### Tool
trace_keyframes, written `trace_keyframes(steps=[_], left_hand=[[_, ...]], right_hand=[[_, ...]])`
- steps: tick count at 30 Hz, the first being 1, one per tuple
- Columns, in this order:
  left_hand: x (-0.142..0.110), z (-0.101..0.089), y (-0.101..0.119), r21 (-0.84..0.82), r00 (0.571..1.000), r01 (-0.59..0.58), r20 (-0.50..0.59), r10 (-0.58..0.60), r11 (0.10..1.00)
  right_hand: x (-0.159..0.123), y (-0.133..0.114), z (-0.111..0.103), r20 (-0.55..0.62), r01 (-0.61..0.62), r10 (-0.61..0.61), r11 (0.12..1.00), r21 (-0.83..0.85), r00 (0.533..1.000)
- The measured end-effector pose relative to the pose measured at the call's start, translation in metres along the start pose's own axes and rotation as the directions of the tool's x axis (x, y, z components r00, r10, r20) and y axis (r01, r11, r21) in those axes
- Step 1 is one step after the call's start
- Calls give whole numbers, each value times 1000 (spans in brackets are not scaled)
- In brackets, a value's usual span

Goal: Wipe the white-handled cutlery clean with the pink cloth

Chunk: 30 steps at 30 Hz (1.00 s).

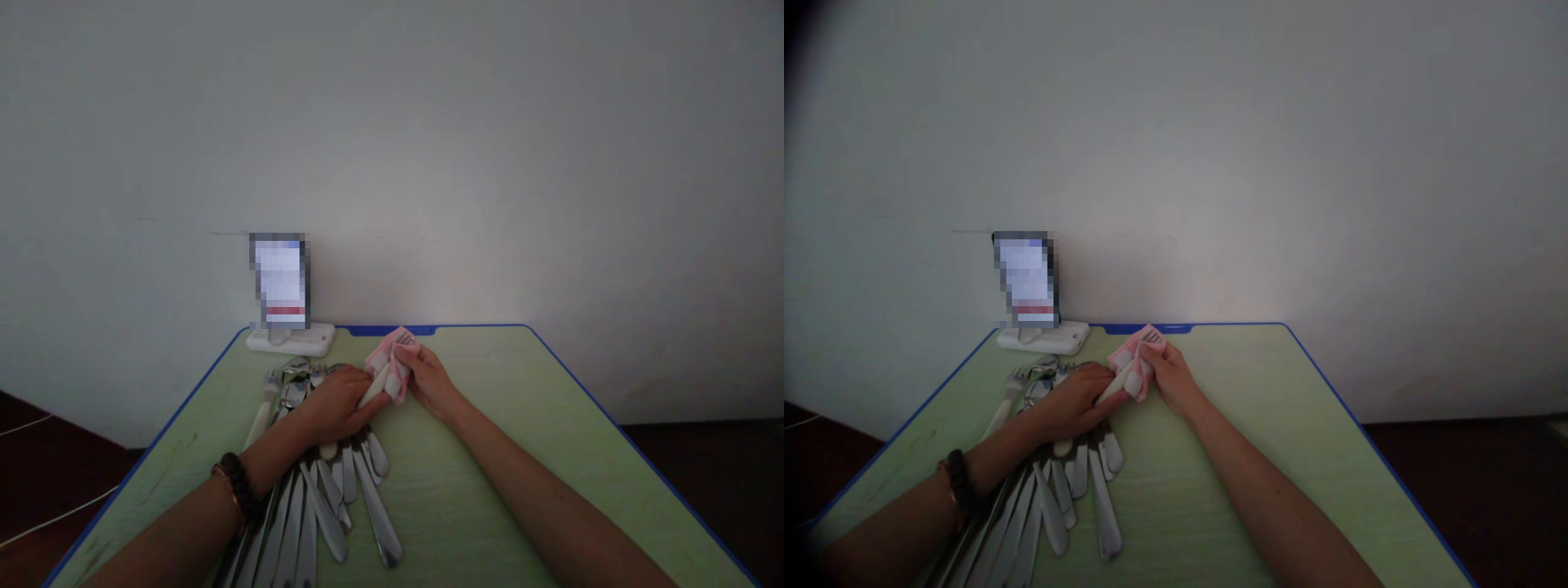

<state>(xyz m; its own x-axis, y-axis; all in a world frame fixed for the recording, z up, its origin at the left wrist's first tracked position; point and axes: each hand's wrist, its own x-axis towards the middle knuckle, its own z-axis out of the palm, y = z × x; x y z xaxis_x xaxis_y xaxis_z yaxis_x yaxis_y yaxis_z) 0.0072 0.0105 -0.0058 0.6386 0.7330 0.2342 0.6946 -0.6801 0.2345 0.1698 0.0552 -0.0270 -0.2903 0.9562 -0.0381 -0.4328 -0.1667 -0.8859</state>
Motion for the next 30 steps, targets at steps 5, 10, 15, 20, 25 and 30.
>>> trace_keyframes(steps=[5, 10, 15, 20, 25, 30], left_hand=[[-1, 1, -1, -5, 1000, -24, -14, 24, 1000], [-2, -2, -2, -48, 998, -29, -51, 27, 998], [-4, -5, -1, -68, 991, -13, -132, 4, 998], [-3, -2, -4, -66, 990, -10, -144, 0, 998], [-3, -2, -2, -29, 986, 13, -167, -18, 1000], [-3, -4, 0, -22, 973, 14, -231, -18, 1000]], right_hand=[[0, 0, 2, -79, 7, -8, 1000, -9, 997], [1, 2, 1, -158, 35, -37, 999, -14, 987], [3, 1, 1, -96, 22, -17, 998, 51, 995], [4, 3, -2, -13, 9, -9, 1000, 2, 1000], [3, 4, -3, -20, 21, -22, 999, -37, 1000], [3, 1, 1, -140, 20, -9, 997, 75, 990]])
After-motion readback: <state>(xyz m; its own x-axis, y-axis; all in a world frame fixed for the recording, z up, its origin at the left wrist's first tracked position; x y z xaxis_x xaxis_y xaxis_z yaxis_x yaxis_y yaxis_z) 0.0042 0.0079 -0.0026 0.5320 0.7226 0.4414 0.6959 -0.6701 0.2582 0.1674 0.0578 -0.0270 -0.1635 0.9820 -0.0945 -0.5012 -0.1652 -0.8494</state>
